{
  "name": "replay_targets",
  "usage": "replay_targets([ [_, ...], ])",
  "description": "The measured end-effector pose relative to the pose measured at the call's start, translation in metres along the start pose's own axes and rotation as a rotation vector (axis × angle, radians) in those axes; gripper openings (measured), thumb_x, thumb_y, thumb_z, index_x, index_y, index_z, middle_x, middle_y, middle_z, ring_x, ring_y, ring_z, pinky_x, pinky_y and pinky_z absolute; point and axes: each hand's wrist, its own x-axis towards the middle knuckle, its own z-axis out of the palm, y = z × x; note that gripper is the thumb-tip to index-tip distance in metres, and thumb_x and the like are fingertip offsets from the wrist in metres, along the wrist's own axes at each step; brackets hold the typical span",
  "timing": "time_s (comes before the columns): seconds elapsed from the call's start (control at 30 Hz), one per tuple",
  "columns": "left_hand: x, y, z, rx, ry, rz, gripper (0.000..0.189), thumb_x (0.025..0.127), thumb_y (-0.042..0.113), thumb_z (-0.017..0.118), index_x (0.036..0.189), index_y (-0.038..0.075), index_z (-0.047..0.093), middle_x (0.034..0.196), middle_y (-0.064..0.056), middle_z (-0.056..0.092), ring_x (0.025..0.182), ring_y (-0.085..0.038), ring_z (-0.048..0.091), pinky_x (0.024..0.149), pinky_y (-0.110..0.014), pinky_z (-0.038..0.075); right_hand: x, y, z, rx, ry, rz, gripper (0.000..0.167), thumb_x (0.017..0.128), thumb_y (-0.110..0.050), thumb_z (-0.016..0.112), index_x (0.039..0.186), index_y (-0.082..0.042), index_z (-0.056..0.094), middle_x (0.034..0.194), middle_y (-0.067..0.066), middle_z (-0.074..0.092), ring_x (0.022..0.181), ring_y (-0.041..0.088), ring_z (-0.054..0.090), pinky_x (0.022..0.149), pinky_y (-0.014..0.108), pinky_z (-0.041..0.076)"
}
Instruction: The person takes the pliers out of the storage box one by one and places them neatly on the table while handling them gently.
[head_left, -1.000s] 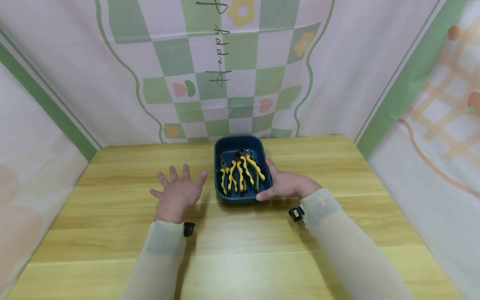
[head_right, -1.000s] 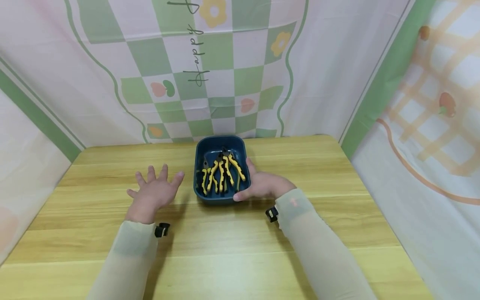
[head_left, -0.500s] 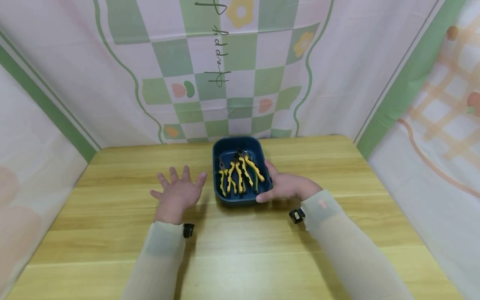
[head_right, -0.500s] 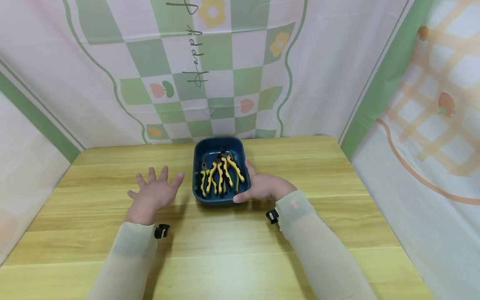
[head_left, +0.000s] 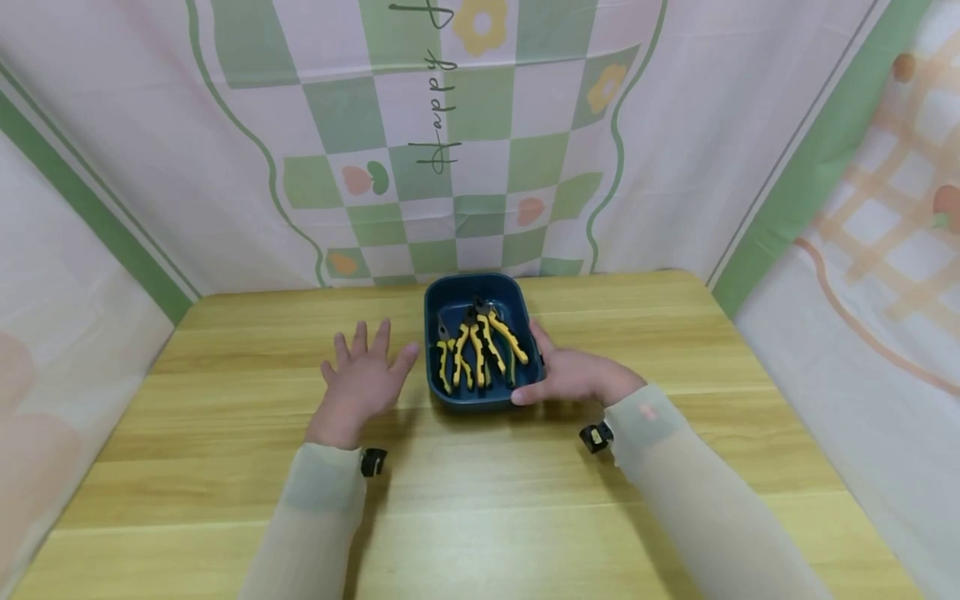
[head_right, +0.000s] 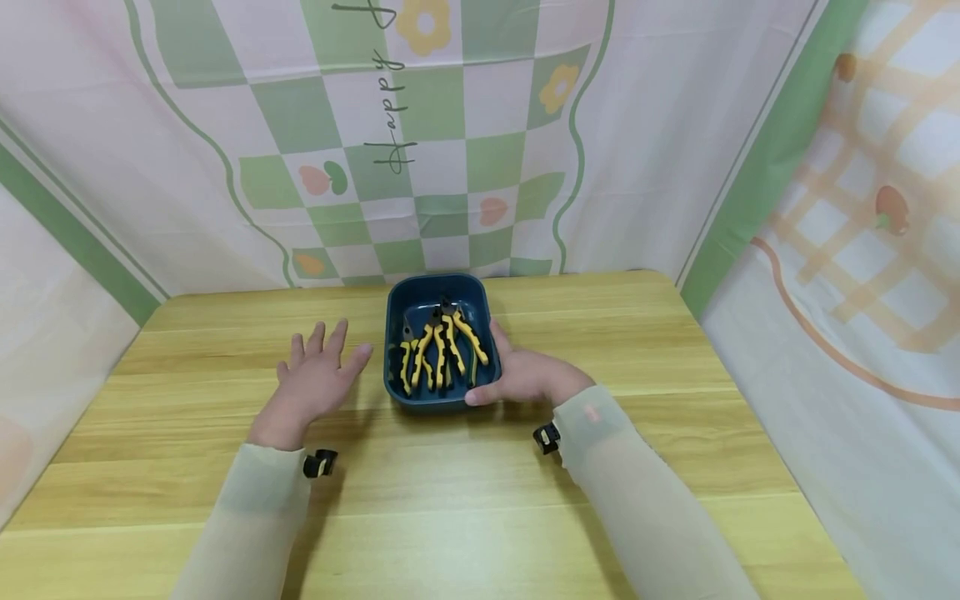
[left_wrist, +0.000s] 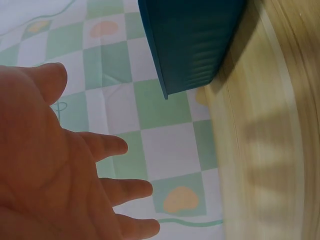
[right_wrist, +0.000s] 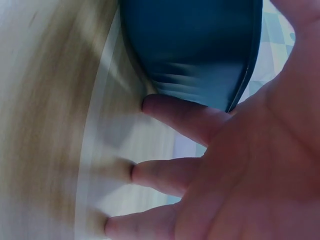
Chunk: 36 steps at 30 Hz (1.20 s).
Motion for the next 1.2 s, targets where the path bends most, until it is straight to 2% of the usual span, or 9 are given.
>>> replay_targets([
  [0.2,-0.002,-0.002,0.0,0.029,0.012,0.02,0.094,0.091,0.079,0.009,0.162,0.017,0.006,0.162,-0.023,-0.007,0.142,-0.052,-0.016,0.102,-0.076,-0.007,-0.002,0.004,0.003,-0.027,0.034,-0.008,0.13,0.082,-0.058,0.075,0.154,-0.019,-0.026,0.157,0.029,0.02,0.11,0.032,0.062,0.108,0.051,0.034],
  [0.33,-0.001,-0.004,0.003,0.006,-0.003,0.058,0.093,0.092,0.08,0.013,0.162,0.019,0.005,0.163,-0.02,-0.008,0.142,-0.05,-0.016,0.103,-0.076,-0.006,-0.008,0.003,0.007,-0.016,0.05,0.003,0.125,0.086,-0.057,0.072,0.154,-0.021,-0.026,0.159,0.027,0.017,0.095,0.027,0.066,0.104,0.052,0.038],
  [0.4,-0.001,-0.005,0.004,-0.018,-0.014,0.082,0.092,0.093,0.079,0.019,0.162,0.02,0.003,0.163,-0.019,-0.009,0.143,-0.049,-0.017,0.103,-0.076,-0.006,-0.011,0.001,0.009,-0.014,0.057,0.02,0.123,0.087,-0.058,0.071,0.154,-0.022,-0.026,0.156,0.029,0.026,0.087,0.025,0.067,0.101,0.052,0.04],
  [0.6,0.003,-0.005,0.008,-0.075,-0.047,0.171,0.099,0.09,0.08,0.035,0.161,0.024,-0.005,0.164,-0.014,-0.01,0.144,-0.046,-0.016,0.107,-0.071,-0.001,-0.02,-0.007,0.012,-0.111,0.085,0.036,0.117,0.089,-0.063,0.063,0.156,-0.02,-0.023,0.141,0.029,0.048,0.107,0.032,0.063,0.103,0.053,0.039],
  [0.7,0.005,-0.005,0.011,-0.138,-0.075,0.22,0.102,0.088,0.078,0.044,0.16,0.027,-0.007,0.164,-0.011,-0.01,0.145,-0.043,-0.015,0.107,-0.071,0.004,-0.024,-0.008,0.01,-0.143,0.078,0.035,0.114,0.091,-0.063,0.06,0.156,-0.019,-0.023,0.126,0.028,0.06,0.091,0.03,0.066,0.096,0.052,0.044],
  [0.83,0.007,-0.004,0.014,-0.204,-0.118,0.246,0.11,0.085,0.072,0.058,0.159,0.031,-0.012,0.164,-0.01,-0.01,0.146,-0.04,-0.015,0.107,-0.069,0.007,-0.029,-0.007,0.007,-0.147,0.084,0.034,0.112,0.09,-0.068,0.057,0.157,-0.018,-0.019,0.139,0.027,0.052,0.081,0.024,0.066,0.093,0.051,0.045],
  [0.93,0.008,-0.004,0.016,-0.226,-0.149,0.244,0.118,0.081,0.068,0.068,0.157,0.034,-0.015,0.164,-0.01,-0.008,0.147,-0.04,-0.012,0.11,-0.066,0.007,-0.031,-0.005,0.005,-0.137,0.097,0.034,0.113,0.088,-0.072,0.054,0.158,-0.017,-0.016,0.157,0.023,0.028,0.091,0.024,0.066,0.098,0.052,0.043],
  [1.03,0.011,-0.005,0.019,-0.244,-0.179,0.241,0.122,0.079,0.063,0.074,0.156,0.036,-0.018,0.165,-0.008,-0.006,0.146,-0.042,-0.009,0.111,-0.064,0.007,-0.032,-0.003,0.002,-0.119,0.095,0.043,0.114,0.087,-0.075,0.052,0.158,-0.019,-0.017,0.16,0.022,0.023,0.077,0.024,0.065,0.088,0.05,0.047],
  [1.2,0.022,-0.01,0.026,-0.229,-0.211,0.235,0.124,0.08,0.055,0.079,0.158,0.034,-0.015,0.165,-0.005,0.0,0.145,-0.048,-0.004,0.109,-0.068,0.009,-0.033,0.001,-0.004,-0.108,0.098,0.026,0.114,0.086,-0.077,0.052,0.158,-0.022,-0.016,0.16,0.022,0.023,0.104,0.034,0.064,0.098,0.055,0.042],
])
